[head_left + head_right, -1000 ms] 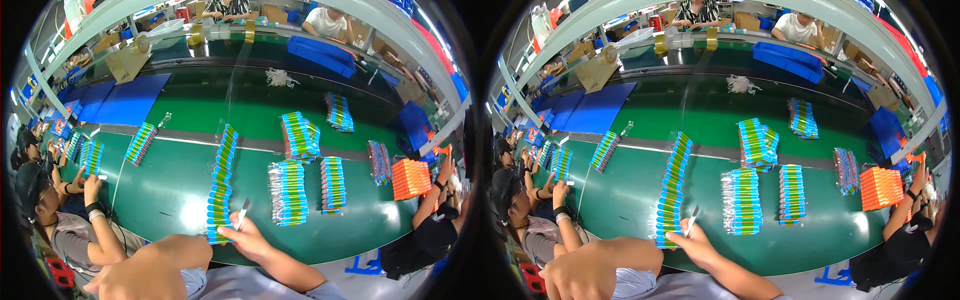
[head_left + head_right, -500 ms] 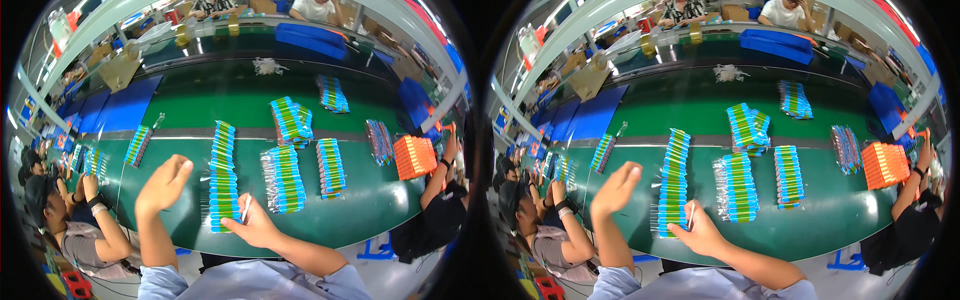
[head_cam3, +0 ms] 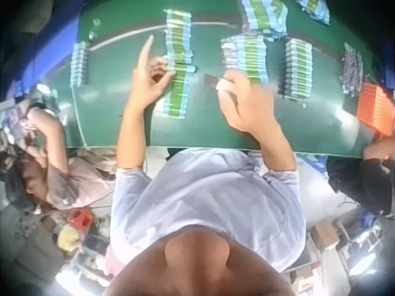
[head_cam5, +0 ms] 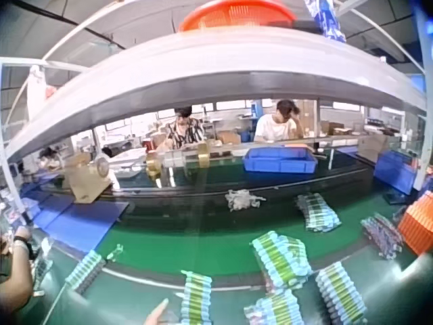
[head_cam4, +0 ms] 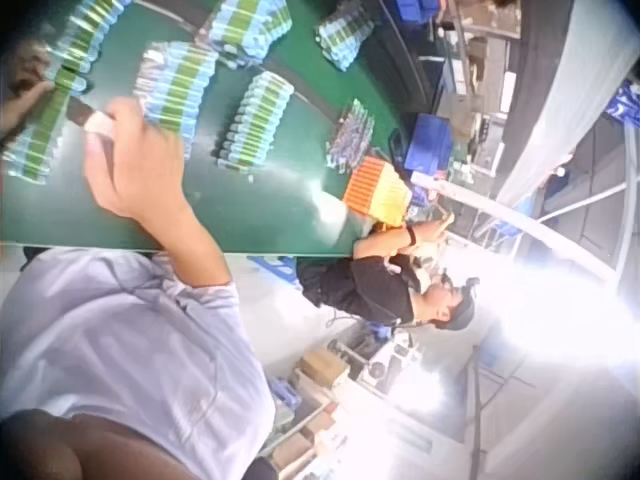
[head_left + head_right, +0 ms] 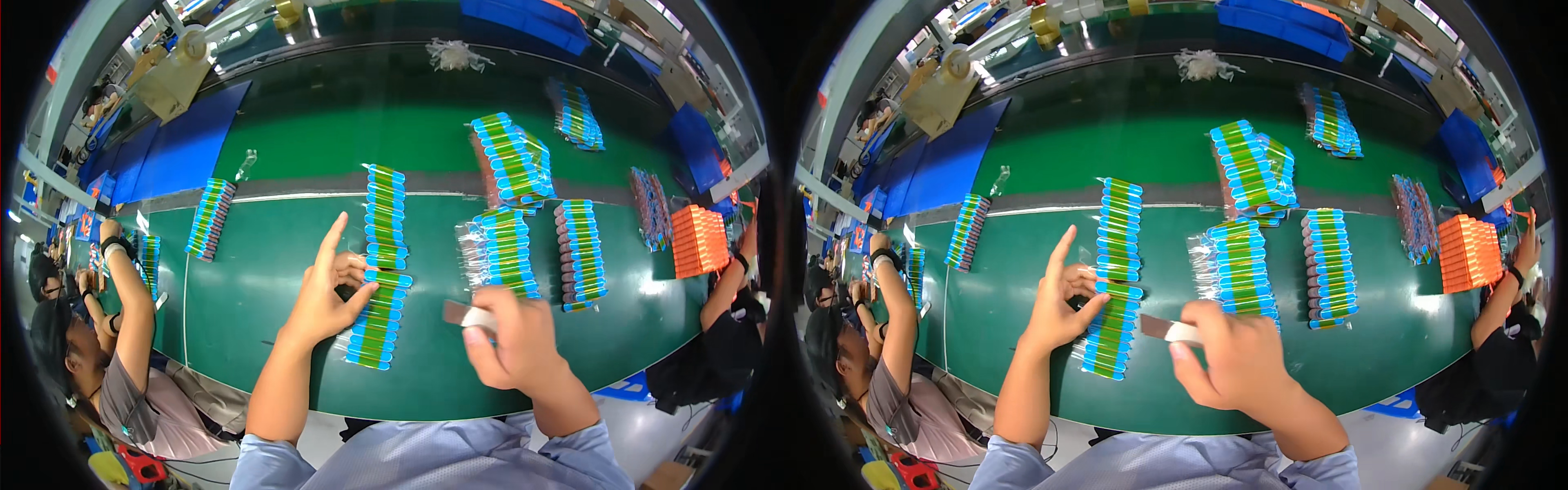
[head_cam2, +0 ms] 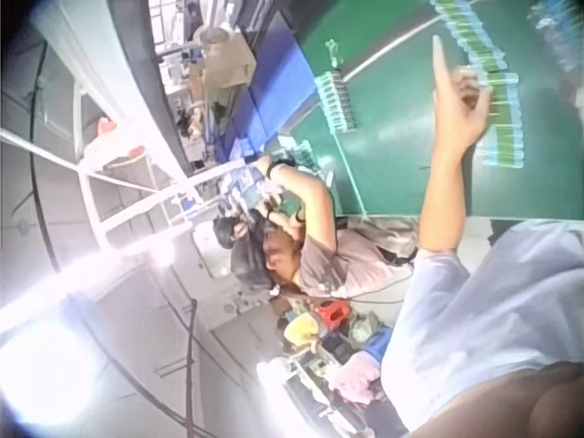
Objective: The person assembles and organizes small plastic components by hand on a production line.
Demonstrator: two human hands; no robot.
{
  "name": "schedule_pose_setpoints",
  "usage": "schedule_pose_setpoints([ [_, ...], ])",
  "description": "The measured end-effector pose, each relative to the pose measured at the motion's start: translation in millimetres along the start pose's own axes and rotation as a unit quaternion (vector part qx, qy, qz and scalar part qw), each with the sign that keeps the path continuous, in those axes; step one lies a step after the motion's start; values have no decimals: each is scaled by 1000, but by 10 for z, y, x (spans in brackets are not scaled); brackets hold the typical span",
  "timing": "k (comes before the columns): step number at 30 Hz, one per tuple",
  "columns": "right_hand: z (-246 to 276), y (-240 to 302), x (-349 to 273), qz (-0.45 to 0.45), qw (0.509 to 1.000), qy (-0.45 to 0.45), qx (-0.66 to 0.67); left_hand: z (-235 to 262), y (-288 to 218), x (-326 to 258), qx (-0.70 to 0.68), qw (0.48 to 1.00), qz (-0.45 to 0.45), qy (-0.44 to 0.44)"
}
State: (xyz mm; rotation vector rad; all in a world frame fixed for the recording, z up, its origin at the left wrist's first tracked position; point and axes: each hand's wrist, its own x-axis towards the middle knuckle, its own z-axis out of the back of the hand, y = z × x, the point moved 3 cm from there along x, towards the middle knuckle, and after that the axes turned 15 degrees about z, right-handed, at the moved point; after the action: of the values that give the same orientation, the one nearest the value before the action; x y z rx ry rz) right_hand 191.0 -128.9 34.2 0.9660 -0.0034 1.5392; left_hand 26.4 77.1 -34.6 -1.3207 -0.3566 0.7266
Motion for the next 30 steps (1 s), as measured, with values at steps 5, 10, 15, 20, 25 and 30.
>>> schedule_pose_setpoints([
  [5,110,-75,55,93,981,-25,-166,31,-37,-66,27,997,-61,38],
  [10,-14,-163,55,95,963,87,-238,-17,-96,-148,-120,986,-51,101],
  [15,-64,-195,31,81,972,72,-207,-45,-60,-140,-60,989,-5,138],
  [20,-16,-176,52,40,982,80,-165,-11,-59,-102,6,988,98,119],
  [25,-97,-164,29,85,976,87,-183,-40,-148,-155,-39,994,5,105],
  [30,-188,-139,22,118,975,61,-181,-96,-163,-235,-64,990,-70,100],
])
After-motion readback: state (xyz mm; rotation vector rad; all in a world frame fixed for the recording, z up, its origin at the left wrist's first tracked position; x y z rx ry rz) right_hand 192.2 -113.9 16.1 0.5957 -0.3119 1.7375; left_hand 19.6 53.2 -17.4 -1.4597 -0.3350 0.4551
